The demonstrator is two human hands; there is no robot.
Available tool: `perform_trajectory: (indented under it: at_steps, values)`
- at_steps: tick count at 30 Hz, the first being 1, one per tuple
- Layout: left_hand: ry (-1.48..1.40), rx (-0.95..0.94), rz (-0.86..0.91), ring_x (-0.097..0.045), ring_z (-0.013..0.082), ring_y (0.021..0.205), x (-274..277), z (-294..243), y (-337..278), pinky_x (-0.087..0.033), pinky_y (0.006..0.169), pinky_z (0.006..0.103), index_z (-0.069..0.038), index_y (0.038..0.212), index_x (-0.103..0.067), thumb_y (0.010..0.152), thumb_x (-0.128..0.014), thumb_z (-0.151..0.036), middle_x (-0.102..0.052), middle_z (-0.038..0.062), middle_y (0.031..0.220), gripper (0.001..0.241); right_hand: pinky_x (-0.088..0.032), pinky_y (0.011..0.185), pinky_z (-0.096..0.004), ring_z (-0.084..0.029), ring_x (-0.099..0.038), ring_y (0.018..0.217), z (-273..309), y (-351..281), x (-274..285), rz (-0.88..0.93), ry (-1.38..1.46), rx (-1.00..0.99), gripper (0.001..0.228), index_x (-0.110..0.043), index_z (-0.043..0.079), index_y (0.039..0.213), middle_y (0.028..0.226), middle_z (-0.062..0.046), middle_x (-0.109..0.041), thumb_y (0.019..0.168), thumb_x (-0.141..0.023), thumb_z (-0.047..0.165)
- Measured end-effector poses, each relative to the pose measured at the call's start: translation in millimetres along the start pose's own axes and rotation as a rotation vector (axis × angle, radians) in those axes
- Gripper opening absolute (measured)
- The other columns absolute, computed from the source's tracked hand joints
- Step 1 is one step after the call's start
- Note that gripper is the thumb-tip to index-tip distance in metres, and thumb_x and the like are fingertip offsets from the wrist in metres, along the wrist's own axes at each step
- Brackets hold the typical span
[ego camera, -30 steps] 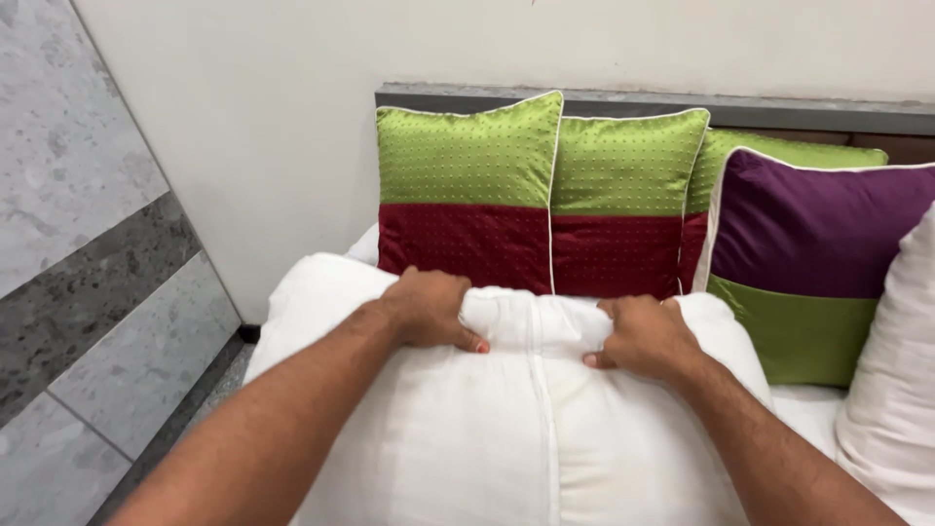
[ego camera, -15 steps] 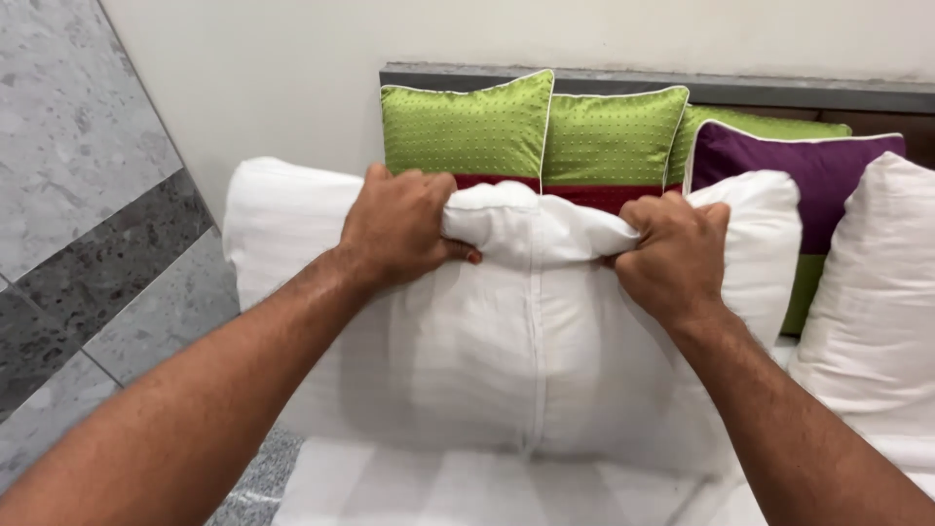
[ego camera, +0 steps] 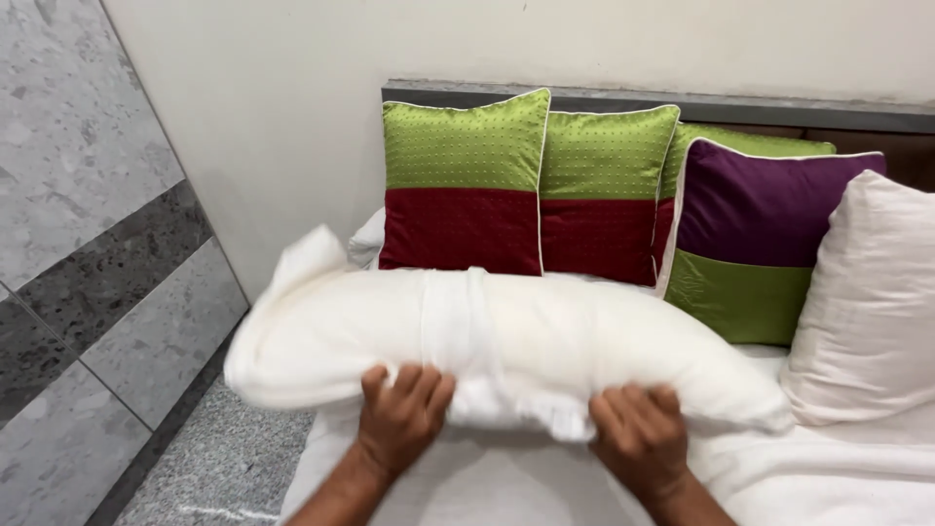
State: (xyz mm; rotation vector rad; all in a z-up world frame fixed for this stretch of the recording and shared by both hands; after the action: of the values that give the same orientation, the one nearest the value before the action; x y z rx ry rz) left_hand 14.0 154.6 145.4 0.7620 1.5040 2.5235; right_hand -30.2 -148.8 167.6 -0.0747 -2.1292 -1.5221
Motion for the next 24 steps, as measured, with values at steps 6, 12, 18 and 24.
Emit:
perform_trajectory:
  at_steps: [6,12,18,24]
  values:
    - [-0.047,0.083,0.105,-0.057,0.0189,0.088,15,-43,-59,-0.035,0.088,0.0457,-0.016,0.094,-0.063,0.086,-0.067,-0.017,-0.060,0.000,0.088,0.009,-0.040,0.062,-0.043,-0.025,-0.057,0.059,28,-35,5,0.244,0.026,0.085,0.012,-0.054,0.014,0.063,0.058,-0.006,-0.051,0.056,-0.062,0.008]
    - [-0.149,0.127,0.325,-0.058,0.0278,0.091,5,-75,-113,-0.036,0.090,0.0527,-0.011,0.095,-0.065,0.077,-0.062,-0.030,-0.059,0.010,0.096,0.026,-0.048,0.058,-0.043,-0.029,-0.065,0.064,28,-94,-24,0.584,0.109,0.133,0.026,-0.065,0.012,0.075,0.067,-0.008,-0.061,0.053,-0.068,0.025]
    - [-0.504,0.617,0.240,-0.056,0.0314,0.086,37,-104,-85,-0.047,0.078,0.0513,-0.004,0.102,-0.059,0.072,-0.087,-0.058,-0.057,0.017,0.102,0.068,-0.055,0.061,-0.044,-0.023,-0.068,0.061,59,-35,15,0.928,0.293,-0.181,0.057,-0.068,0.013,0.083,0.073,-0.007,-0.066,0.085,-0.066,0.070]
    - [-0.431,1.396,0.063,-0.065,0.0334,0.092,22,-107,-78,-0.056,0.077,0.0424,0.007,0.123,-0.050,0.060,-0.093,-0.036,-0.052,0.026,0.117,0.088,-0.047,0.091,-0.046,-0.026,-0.065,0.097,78,11,21,0.611,0.217,-0.247,0.045,-0.071,0.012,0.103,0.100,-0.007,-0.070,0.090,-0.069,0.055]
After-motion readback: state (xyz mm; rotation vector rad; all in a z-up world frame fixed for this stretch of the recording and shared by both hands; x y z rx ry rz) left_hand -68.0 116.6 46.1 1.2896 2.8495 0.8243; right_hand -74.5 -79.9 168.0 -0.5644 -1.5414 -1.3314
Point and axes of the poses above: each hand's wrist, its own y-axis towards the middle knuckle, its own x-axis out of the back of the hand, z = x × y, the point moved 1 cm from there along y, towards the middle knuckle
